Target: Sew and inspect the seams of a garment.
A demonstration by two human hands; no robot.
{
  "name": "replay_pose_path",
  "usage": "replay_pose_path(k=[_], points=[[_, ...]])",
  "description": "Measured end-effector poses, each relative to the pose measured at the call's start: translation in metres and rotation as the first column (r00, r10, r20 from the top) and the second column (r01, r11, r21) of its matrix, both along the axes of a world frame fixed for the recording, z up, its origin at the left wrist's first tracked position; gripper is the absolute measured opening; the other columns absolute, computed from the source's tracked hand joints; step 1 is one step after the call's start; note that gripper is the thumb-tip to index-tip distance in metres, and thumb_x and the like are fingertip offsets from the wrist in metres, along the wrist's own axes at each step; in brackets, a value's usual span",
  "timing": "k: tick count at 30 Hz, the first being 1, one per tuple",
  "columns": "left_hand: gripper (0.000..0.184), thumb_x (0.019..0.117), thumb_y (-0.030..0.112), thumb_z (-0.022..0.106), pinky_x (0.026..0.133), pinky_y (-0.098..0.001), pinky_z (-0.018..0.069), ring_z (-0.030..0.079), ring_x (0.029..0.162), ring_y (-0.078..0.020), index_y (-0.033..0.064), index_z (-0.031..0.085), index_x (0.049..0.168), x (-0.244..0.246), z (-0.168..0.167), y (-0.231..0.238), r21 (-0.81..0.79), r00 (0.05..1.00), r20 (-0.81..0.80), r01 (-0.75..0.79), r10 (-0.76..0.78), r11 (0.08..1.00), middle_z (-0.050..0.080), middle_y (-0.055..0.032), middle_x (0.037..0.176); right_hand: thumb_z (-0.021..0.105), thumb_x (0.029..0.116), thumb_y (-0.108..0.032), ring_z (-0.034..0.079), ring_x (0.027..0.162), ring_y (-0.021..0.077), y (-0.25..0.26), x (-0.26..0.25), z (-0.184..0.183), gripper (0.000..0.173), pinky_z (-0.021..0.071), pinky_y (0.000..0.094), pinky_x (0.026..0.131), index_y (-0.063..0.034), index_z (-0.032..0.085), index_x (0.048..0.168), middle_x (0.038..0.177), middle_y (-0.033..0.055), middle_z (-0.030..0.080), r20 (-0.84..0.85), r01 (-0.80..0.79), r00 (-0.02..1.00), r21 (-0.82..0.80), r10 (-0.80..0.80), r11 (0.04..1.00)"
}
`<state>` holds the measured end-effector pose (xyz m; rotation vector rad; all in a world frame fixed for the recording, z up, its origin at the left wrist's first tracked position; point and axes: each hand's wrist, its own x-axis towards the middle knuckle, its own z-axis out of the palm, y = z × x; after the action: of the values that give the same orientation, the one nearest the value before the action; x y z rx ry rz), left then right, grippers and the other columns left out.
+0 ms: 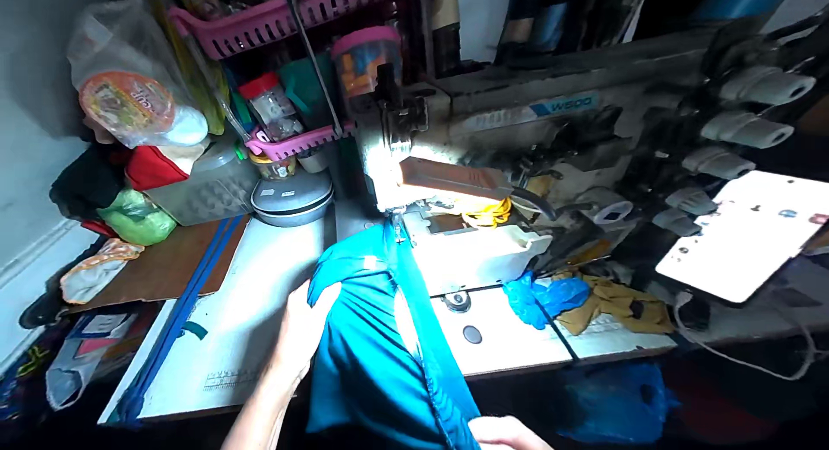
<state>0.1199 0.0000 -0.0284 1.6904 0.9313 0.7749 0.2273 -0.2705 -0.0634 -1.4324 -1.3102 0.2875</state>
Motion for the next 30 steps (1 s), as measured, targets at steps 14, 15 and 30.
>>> replay_pose_path(k=[14,15,30], points=[[0.041,0.1065,0.029,0.055,0.101,-0.062,0.0464,0.061,0.119,-0.0457,-0.0034,0.062,0.13,0.052,0.029,0.072,0.485,0.899,-0.437,0.218,0.019,0.847,0.065,-0.0285,0.124,0.067,0.0964,-0.024,0.067,0.084,0.0007,0.094,0.044,-0.034,0.021,0.0537,0.0138,0.079,-0.0053,0.077,0.092,0.09,0.0047,0.074,0.08,0.289,0.949,0.159,-0.304,0.944],[0.042,0.1068,0.029,0.054,0.104,-0.061,0.0449,0.06,0.122,-0.0455,-0.0037,0.061,0.133,0.056,0.03,0.076,0.488,0.894,-0.449,0.225,0.021,0.843,0.064,-0.0285,0.127,0.067,0.0962,-0.023,0.067,0.083,-0.0002,0.101,0.047,-0.032,0.02,0.0541,0.0133,0.078,-0.0054,0.076,0.094,0.09,0.0039,0.073,0.08,0.288,0.949,0.173,-0.304,0.942],[0.014,0.0901,0.025,0.073,0.111,-0.0715,0.0283,0.056,0.131,-0.0346,0.0126,0.079,0.093,0.012,0.12,0.066,0.758,0.743,-0.651,0.631,0.156,0.165,0.068,-0.0056,0.13,0.066,0.0956,-0.026,0.053,0.068,0.0041,0.14,0.099,0.029,0.019,0.0462,0.0221,0.062,-0.0108,0.07,0.085,0.077,-0.0031,0.058,0.048,0.047,0.998,-0.081,-0.043,0.996]])
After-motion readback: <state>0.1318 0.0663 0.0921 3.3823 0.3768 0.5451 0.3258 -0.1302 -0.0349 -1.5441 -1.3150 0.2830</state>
